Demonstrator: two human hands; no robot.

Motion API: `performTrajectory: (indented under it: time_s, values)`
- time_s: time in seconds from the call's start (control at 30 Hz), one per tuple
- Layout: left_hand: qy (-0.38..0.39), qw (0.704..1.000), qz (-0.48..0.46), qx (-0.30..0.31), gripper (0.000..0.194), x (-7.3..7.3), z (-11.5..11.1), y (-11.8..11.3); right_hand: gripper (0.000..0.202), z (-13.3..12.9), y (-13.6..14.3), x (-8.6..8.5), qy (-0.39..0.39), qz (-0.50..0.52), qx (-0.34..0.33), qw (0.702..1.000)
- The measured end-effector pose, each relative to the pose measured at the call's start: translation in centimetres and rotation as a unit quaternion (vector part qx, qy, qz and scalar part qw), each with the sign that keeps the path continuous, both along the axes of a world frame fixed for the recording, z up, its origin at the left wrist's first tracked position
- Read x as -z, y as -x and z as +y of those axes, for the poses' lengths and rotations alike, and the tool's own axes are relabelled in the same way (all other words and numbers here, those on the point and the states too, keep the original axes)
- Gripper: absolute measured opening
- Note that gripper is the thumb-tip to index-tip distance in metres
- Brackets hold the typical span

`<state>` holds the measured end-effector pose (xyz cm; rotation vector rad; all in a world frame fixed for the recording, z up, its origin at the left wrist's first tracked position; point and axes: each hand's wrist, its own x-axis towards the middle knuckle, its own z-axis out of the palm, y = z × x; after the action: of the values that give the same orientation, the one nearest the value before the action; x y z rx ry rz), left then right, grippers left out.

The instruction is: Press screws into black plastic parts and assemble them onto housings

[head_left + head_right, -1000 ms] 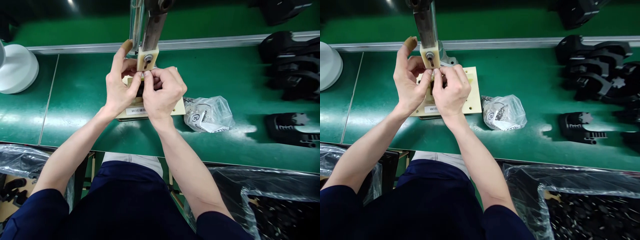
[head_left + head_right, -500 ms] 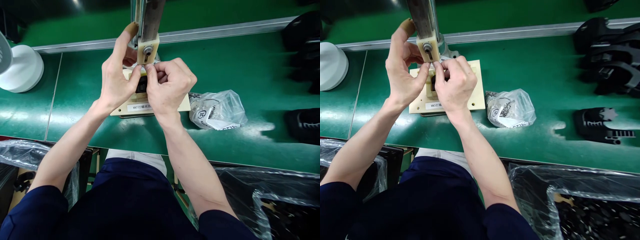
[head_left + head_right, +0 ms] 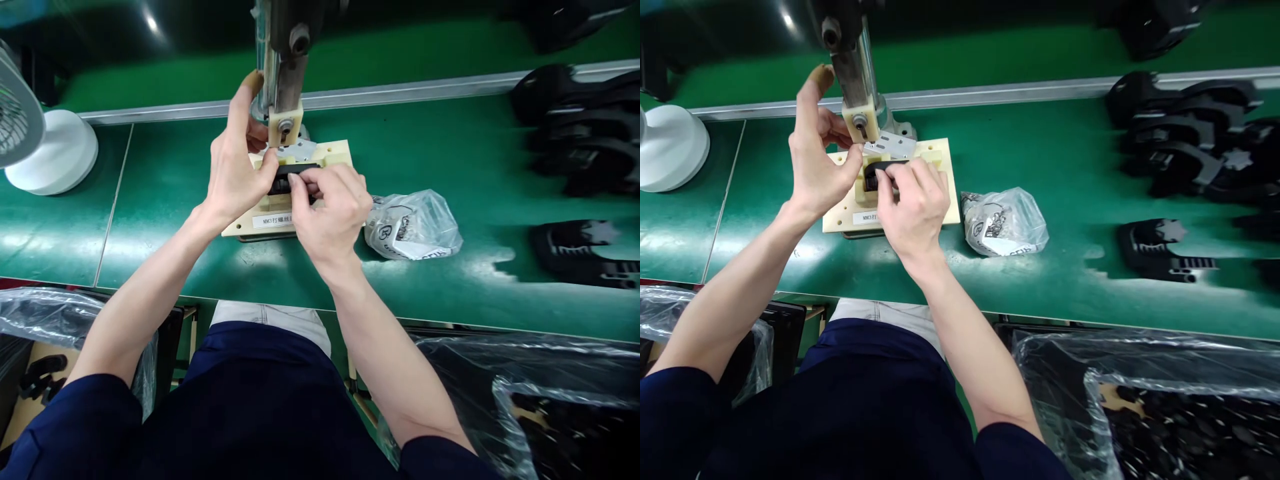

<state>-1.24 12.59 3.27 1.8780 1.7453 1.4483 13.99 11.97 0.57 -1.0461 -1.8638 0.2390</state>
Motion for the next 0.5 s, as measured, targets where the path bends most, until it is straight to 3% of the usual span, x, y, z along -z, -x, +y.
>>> performTrajectory:
  time_s: [0.1,0.17,0.23,0.3,0.37,0.5]
  values:
    - [-0.045,0.999,0.013,-0.021,0.068,0.1,-0.1,-0.5,0.017,0.0,-1.7,-2.0,-0.057,-0.007,0.023,0.998]
    - [-0.085,0.996,0.014,-0.039,0.06,-0.4,-0.7,-1.1,0.015,1.0,-3.1,-5.0,-0.101,0.012,0.032,0.994]
    - [-0.103,0.993,0.011,-0.059,0.055,-0.8,-1.3,-1.8,0.011,3.0,-4.3,-9.2,-0.138,0.062,0.027,0.988]
    - [-0.089,0.993,0.009,-0.08,0.054,-0.7,-1.3,-2.5,0.008,5.9,-5.1,-14.8,-0.148,0.135,-0.004,0.98]
    - [-0.075,0.995,0.0,-0.07,0.054,-0.3,-0.8,-3.1,0.008,8.4,-4.9,-21.7,-0.114,0.213,-0.05,0.969]
    - [-0.059,0.997,-0.018,-0.046,0.054,-0.2,-0.6,-3.4,0.028,9.9,-1.6,-35.3,0.09,0.324,-0.117,0.935]
